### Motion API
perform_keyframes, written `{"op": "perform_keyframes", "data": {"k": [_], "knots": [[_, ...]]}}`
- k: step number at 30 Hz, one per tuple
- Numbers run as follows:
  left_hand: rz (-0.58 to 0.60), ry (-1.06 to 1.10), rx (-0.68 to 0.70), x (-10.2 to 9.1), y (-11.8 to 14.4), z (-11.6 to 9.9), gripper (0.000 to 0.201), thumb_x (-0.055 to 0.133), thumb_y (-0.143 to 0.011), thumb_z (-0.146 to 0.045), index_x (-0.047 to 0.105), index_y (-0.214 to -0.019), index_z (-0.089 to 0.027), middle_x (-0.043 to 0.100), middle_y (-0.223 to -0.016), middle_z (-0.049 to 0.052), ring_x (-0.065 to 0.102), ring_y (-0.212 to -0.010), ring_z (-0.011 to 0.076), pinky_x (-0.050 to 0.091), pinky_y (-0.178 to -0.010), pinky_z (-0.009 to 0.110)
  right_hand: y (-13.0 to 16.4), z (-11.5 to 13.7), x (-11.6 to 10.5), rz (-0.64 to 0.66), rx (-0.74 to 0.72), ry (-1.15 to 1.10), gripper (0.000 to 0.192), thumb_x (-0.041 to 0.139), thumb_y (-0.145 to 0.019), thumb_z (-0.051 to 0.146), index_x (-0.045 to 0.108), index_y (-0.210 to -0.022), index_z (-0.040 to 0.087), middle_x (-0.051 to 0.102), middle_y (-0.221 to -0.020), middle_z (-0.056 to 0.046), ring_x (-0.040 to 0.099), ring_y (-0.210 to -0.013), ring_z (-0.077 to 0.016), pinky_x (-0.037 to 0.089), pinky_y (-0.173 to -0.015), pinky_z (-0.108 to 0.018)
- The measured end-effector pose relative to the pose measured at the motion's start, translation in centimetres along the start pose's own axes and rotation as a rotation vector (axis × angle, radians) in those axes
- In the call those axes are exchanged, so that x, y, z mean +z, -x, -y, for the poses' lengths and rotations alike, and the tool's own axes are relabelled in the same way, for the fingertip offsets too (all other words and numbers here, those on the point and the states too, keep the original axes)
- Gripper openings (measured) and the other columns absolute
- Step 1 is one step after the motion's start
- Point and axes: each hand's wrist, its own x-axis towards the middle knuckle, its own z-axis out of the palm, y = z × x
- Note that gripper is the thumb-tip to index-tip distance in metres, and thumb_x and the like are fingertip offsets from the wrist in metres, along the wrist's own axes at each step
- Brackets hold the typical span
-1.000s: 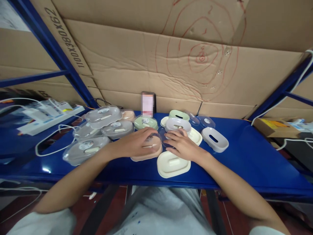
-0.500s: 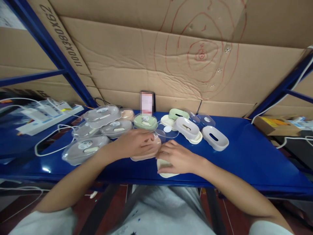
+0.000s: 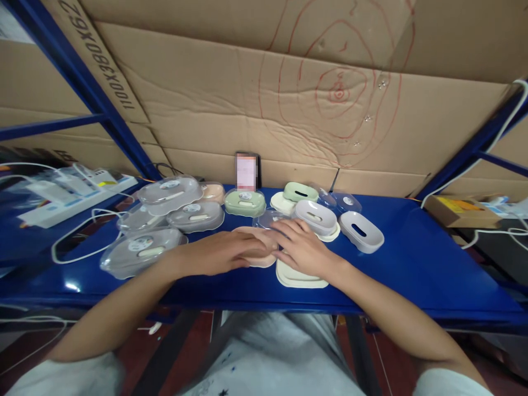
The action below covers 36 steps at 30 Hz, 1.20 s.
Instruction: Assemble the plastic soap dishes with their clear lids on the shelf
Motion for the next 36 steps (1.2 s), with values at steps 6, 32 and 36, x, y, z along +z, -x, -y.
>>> {"op": "perform_keyframes", "data": {"k": [6, 32, 36], "knots": [[-0.073, 0.051, 0.044, 1.5, -1.4, 0.3, 0.050, 0.054, -0.104, -0.009, 0.061, -0.147, -0.035, 0.069, -0.148, 0.005, 0.068, -0.136, 0.0242, 0.057, -0.112, 0.045, 0.3, -1.3, -0.1, 0.055, 0.049, 0.004, 0.044, 0.050, -0.113, 0.044, 0.061, -0.150, 0.023, 0.063, -0.153, -0.016, 0.056, -0.143, -0.0328, 0.040, -0.118, -0.058], [-0.430, -0.387, -0.511, 2.3, -2.5, 8.0, 0.044, 0.072, -0.098, -0.044, 0.070, -0.135, -0.022, 0.065, -0.132, 0.015, 0.059, -0.126, 0.0367, 0.039, -0.116, 0.058, 0.0, -0.8, 0.1, 0.150, -0.030, -0.252, 0.032, 0.053, -0.112, 0.032, 0.064, -0.142, 0.026, 0.072, -0.142, -0.010, 0.063, -0.139, -0.0256, 0.035, -0.120, -0.053], [-0.456, -0.372, -0.464, 2.2, -2.7, 7.8, 0.041, 0.066, -0.104, -0.045, 0.068, -0.136, -0.020, 0.065, -0.132, 0.014, 0.063, -0.122, 0.0325, 0.046, -0.110, 0.049, -0.2, -0.1, 0.3, 0.196, -0.045, -0.273, 0.038, 0.046, -0.115, 0.032, 0.057, -0.151, 0.027, 0.070, -0.147, -0.010, 0.061, -0.138, -0.0248, 0.037, -0.117, -0.052]]}}
